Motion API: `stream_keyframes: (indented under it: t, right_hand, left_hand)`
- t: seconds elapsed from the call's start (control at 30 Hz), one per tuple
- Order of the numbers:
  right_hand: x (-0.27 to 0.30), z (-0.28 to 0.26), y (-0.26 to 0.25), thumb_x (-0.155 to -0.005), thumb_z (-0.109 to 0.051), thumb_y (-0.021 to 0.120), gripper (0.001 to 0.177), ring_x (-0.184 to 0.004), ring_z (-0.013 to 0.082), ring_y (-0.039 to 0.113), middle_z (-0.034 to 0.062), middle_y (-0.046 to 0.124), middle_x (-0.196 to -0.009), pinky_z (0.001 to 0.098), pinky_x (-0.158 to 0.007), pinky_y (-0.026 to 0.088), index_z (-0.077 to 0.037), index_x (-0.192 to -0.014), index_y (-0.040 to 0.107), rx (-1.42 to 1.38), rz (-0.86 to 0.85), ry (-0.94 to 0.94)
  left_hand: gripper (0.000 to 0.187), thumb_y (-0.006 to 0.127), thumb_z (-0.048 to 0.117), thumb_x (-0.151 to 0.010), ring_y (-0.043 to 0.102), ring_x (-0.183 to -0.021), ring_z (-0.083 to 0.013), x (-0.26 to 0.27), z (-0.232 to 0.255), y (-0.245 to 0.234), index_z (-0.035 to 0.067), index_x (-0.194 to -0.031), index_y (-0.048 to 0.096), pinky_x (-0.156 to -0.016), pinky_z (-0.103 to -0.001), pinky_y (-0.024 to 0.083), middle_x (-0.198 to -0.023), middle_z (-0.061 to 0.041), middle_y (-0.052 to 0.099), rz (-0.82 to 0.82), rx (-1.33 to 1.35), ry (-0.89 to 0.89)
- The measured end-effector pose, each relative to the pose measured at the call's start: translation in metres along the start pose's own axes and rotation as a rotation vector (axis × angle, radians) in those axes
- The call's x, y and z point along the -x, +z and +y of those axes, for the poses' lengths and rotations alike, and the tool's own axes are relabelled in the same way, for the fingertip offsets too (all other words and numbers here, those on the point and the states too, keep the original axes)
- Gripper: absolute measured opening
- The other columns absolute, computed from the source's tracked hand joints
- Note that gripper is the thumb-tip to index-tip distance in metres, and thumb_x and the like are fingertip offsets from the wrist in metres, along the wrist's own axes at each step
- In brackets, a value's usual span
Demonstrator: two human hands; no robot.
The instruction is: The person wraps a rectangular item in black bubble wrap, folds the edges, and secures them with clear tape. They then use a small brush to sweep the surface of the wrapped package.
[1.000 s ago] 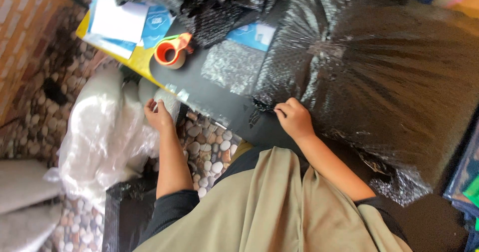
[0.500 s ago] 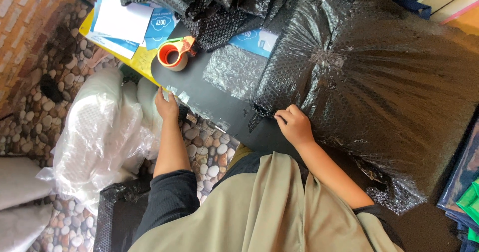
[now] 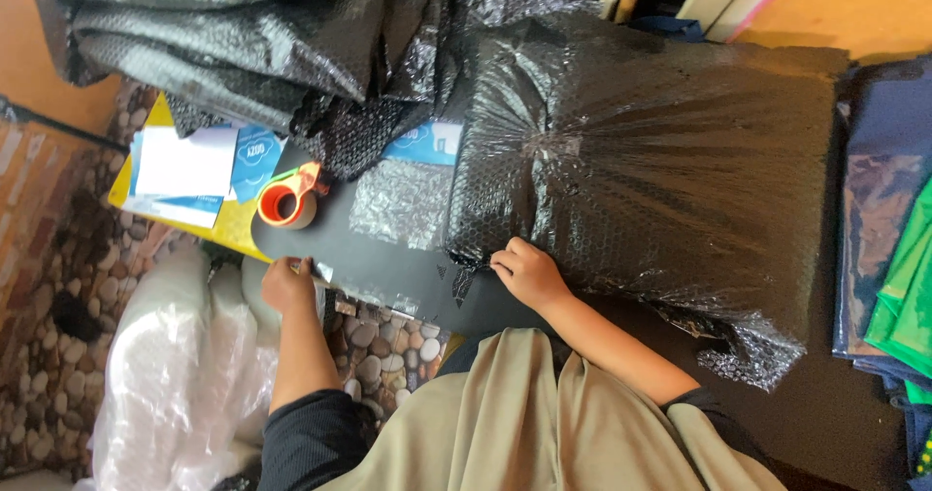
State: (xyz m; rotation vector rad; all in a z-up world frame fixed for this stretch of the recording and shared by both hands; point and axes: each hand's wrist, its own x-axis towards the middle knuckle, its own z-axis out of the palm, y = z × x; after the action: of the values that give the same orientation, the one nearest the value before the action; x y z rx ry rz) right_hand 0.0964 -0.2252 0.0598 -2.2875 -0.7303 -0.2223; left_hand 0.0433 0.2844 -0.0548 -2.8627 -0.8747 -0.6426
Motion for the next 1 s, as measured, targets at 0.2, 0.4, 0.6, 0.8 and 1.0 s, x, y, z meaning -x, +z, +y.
stream_keyframes:
  t: [0.2, 0.4, 0.6, 0.8, 1.0]
  right_hand:
    - [0.000, 0.004, 0.003, -0.089, -0.014, 0.076, 0.005, -0.059, 0.0174, 0.061, -0.0006, 0.051, -0.074, 0.0255, -0.054, 0.055, -0.015, -0.085, 0.074, 0.009, 0.005, -0.018]
    - [0.002, 0.009, 0.007, -0.091, -0.015, 0.074, 0.006, -0.058, 0.0159, 0.060, -0.0016, 0.048, -0.075, 0.0250, -0.054, 0.054, -0.014, -0.085, 0.072, 0.016, -0.002, -0.022]
    - [0.003, 0.012, 0.011, -0.091, -0.016, 0.074, 0.007, -0.060, 0.0147, 0.061, -0.0026, 0.047, -0.076, 0.0248, -0.054, 0.054, -0.015, -0.086, 0.070, 0.042, -0.016, -0.028]
    - [0.003, 0.011, 0.010, -0.091, -0.017, 0.074, 0.006, -0.061, 0.0166, 0.062, -0.0019, 0.048, -0.077, 0.0263, -0.054, 0.054, -0.015, -0.087, 0.070, 0.043, -0.022, -0.011]
    - [0.003, 0.012, 0.009, -0.095, -0.017, 0.070, 0.008, -0.058, 0.0154, 0.058, -0.0031, 0.045, -0.077, 0.0256, -0.052, 0.052, -0.016, -0.087, 0.068, 0.036, -0.034, -0.034]
  left_hand:
    - [0.022, 0.086, 0.036, -0.072, 0.066, -0.071, -0.0257, 0.001, 0.007, 0.000, 0.023, -0.079, 0.071, -0.067, -0.040, 0.052, -0.079, 0.001, 0.067, 0.081, -0.141, 0.106]
    - [0.016, 0.074, 0.023, -0.089, 0.067, -0.083, -0.0310, 0.010, 0.002, 0.000, 0.011, -0.089, 0.065, -0.071, -0.040, 0.054, -0.093, -0.006, 0.066, 0.110, -0.037, 0.056]
    - [0.031, 0.058, 0.043, -0.108, 0.070, -0.099, -0.0339, 0.019, -0.011, 0.014, 0.015, -0.103, 0.070, -0.087, -0.043, 0.053, -0.098, -0.011, 0.071, -0.263, 0.492, -0.728]
    - [0.025, 0.045, 0.013, -0.103, 0.060, -0.068, -0.0021, -0.002, -0.006, 0.025, 0.019, -0.079, 0.050, -0.062, -0.016, 0.037, -0.071, 0.011, 0.046, -0.339, 1.528, -1.384]
    - [0.020, 0.045, 0.031, -0.106, 0.065, -0.082, -0.0059, 0.011, -0.053, -0.023, 0.026, -0.088, 0.053, -0.072, -0.021, 0.045, -0.084, 0.016, 0.060, -0.320, 1.368, -1.396]
